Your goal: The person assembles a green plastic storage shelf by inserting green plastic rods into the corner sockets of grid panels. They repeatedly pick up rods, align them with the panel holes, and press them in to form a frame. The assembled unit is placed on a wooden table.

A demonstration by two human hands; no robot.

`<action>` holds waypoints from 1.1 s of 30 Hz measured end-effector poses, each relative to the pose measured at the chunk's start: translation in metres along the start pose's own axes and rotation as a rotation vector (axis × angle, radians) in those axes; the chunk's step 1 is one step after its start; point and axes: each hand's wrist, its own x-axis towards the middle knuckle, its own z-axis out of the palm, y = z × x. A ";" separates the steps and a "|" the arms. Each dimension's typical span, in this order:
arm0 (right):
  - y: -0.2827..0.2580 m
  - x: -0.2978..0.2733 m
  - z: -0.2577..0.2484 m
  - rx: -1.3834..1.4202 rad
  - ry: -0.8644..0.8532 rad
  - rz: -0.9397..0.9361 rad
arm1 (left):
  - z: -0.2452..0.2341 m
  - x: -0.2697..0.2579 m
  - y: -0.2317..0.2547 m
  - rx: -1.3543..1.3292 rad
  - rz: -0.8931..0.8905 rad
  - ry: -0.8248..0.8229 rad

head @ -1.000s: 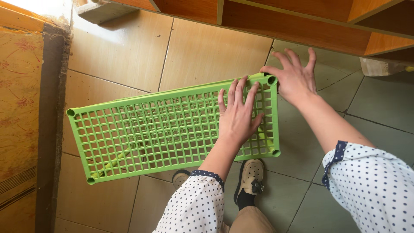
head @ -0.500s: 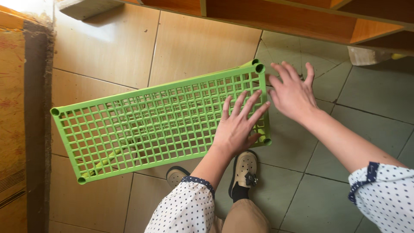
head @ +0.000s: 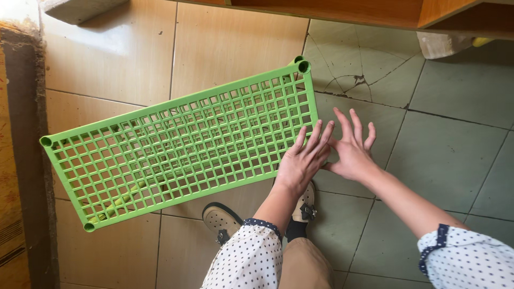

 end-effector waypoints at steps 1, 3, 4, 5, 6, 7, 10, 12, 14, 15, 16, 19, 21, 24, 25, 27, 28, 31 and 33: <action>-0.001 -0.003 0.005 0.008 -0.015 0.050 | 0.000 0.002 0.001 -0.006 -0.001 0.005; -0.003 -0.006 0.012 0.026 -0.042 0.143 | 0.001 0.005 0.000 -0.014 -0.008 0.015; -0.005 -0.008 0.016 0.048 -0.003 0.135 | 0.001 0.005 -0.001 -0.059 -0.023 0.016; -0.006 -0.010 0.019 0.070 0.035 0.128 | 0.003 0.005 -0.002 -0.104 -0.038 0.016; -0.005 -0.012 0.021 0.089 0.074 0.122 | 0.004 0.006 0.000 -0.152 -0.053 0.020; -0.006 -0.015 0.025 0.095 0.092 0.131 | 0.005 0.004 0.001 -0.183 -0.069 0.036; -0.010 -0.020 0.031 0.103 0.160 0.133 | 0.010 0.003 0.000 -0.256 -0.103 0.065; -0.013 -0.024 0.034 0.101 0.220 0.104 | 0.012 0.002 0.001 -0.272 -0.104 0.052; -0.016 -0.027 0.037 0.094 0.243 0.106 | 0.014 0.002 0.003 -0.293 -0.117 0.109; -0.018 -0.027 0.037 0.090 0.255 0.106 | 0.014 0.002 0.003 -0.303 -0.124 0.138; -0.019 -0.027 0.038 0.091 0.260 0.109 | 0.015 0.003 0.004 -0.300 -0.126 0.132; -0.020 -0.028 0.041 0.091 0.260 0.112 | 0.017 0.003 0.008 -0.310 -0.135 0.126; -0.020 -0.026 0.041 0.091 0.246 0.098 | 0.019 0.003 0.008 -0.334 -0.151 0.141; -0.021 -0.026 0.041 0.073 0.269 0.078 | 0.021 0.004 0.011 -0.337 -0.151 0.102; -0.022 -0.026 0.041 0.064 0.273 0.072 | 0.022 0.005 0.013 -0.330 -0.155 0.099; -0.024 -0.026 0.041 0.049 0.280 0.061 | 0.026 0.006 0.015 -0.317 -0.163 0.090; -0.025 -0.025 0.041 0.053 0.292 0.055 | 0.028 0.006 0.017 -0.326 -0.174 0.111; -0.028 -0.023 0.043 0.074 0.324 0.038 | 0.036 0.009 0.021 -0.350 -0.200 0.149; -0.028 -0.023 0.044 0.095 0.345 0.028 | 0.041 0.010 0.025 -0.362 -0.206 0.144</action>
